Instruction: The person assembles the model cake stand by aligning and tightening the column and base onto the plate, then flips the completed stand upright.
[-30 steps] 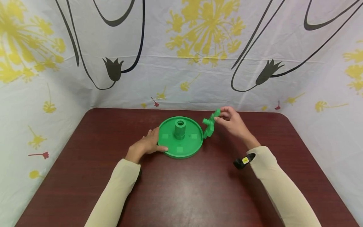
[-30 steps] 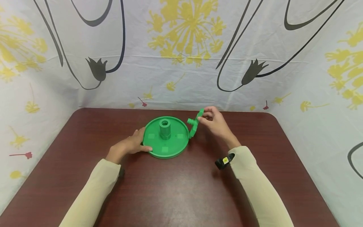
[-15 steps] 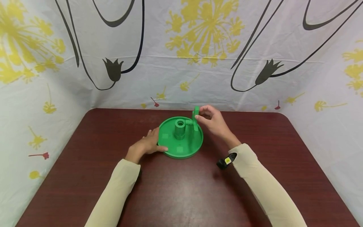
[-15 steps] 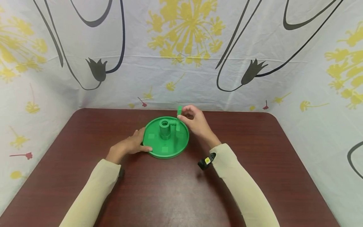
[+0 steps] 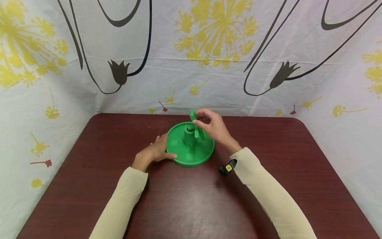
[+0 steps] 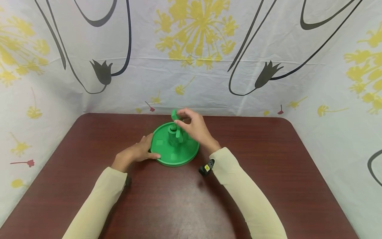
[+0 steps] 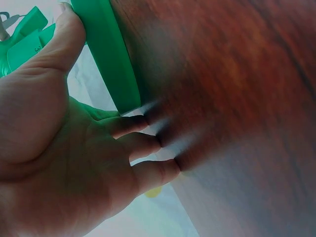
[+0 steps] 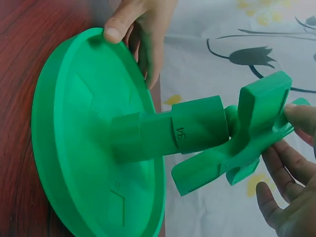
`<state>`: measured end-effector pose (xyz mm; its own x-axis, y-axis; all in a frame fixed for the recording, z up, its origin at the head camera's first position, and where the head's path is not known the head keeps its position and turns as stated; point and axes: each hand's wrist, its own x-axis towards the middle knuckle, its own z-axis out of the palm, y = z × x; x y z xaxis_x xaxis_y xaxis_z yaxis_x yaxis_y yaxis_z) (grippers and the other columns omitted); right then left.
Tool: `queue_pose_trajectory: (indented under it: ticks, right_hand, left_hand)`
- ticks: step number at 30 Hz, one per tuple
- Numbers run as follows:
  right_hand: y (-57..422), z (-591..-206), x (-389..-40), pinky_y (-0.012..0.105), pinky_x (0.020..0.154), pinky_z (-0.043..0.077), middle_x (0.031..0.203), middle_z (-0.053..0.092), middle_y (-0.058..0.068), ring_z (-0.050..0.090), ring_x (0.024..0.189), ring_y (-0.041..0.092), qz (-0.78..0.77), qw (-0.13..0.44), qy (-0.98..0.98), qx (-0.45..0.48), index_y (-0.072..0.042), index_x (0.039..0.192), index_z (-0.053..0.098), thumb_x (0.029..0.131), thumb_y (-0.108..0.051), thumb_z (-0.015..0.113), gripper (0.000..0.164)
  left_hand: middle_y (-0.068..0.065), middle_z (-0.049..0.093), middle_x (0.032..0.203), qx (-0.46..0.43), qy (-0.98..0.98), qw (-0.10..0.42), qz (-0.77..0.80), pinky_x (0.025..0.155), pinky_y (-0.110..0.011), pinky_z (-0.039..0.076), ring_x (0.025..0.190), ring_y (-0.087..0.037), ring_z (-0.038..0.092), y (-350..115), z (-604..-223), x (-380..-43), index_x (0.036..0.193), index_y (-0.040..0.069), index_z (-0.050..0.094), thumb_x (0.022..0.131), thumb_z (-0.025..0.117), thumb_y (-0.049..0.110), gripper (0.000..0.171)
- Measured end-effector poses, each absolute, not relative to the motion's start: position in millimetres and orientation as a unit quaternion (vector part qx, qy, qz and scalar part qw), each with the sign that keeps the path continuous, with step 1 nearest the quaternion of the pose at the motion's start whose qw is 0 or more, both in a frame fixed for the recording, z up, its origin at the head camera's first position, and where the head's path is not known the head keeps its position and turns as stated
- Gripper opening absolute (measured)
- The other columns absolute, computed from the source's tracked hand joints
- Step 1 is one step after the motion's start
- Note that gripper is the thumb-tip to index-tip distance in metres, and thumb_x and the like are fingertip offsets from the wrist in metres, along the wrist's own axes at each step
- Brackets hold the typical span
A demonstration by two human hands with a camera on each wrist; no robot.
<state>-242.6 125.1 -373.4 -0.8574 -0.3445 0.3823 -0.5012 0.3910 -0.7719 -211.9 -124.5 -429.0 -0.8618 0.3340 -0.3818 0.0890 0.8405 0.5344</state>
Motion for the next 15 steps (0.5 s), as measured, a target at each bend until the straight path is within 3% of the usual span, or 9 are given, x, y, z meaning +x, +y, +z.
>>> queue_pose_trajectory:
  ticks: [7, 15]
  right_hand:
    - [121.0, -377.0, -240.7, 0.051, 0.097, 0.050, 0.121, 0.066, 0.012, 0.062, 0.115, 0.034, 0.464, 0.073, -0.837, 0.281, -0.008, 0.124, 0.064, 0.097, -0.013, 0.065, 0.028]
    - [125.4, -381.9, -240.6, 0.049, 0.101, 0.046, 0.141, 0.056, 0.006, 0.048, 0.128, 0.026, 0.401, 0.055, -0.859, 0.313, -0.016, 0.142, 0.055, 0.103, -0.020, 0.055, 0.039]
  left_hand:
    - [-0.021, 0.004, 0.165, 0.115, 0.928, 0.239, 0.263, 0.119, -0.063, 0.010, 0.152, -0.043, -0.002, -124.5, -429.6, -212.7, 0.158, 0.001, -0.005, 0.094, 0.067, 0.043, 0.105]
    - [-0.021, 0.003, 0.165, 0.113, 0.927, 0.243, 0.261, 0.119, -0.063, 0.010, 0.152, -0.042, -0.003, -124.9, -429.4, -213.0, 0.158, 0.001, -0.005, 0.094, 0.067, 0.043, 0.105]
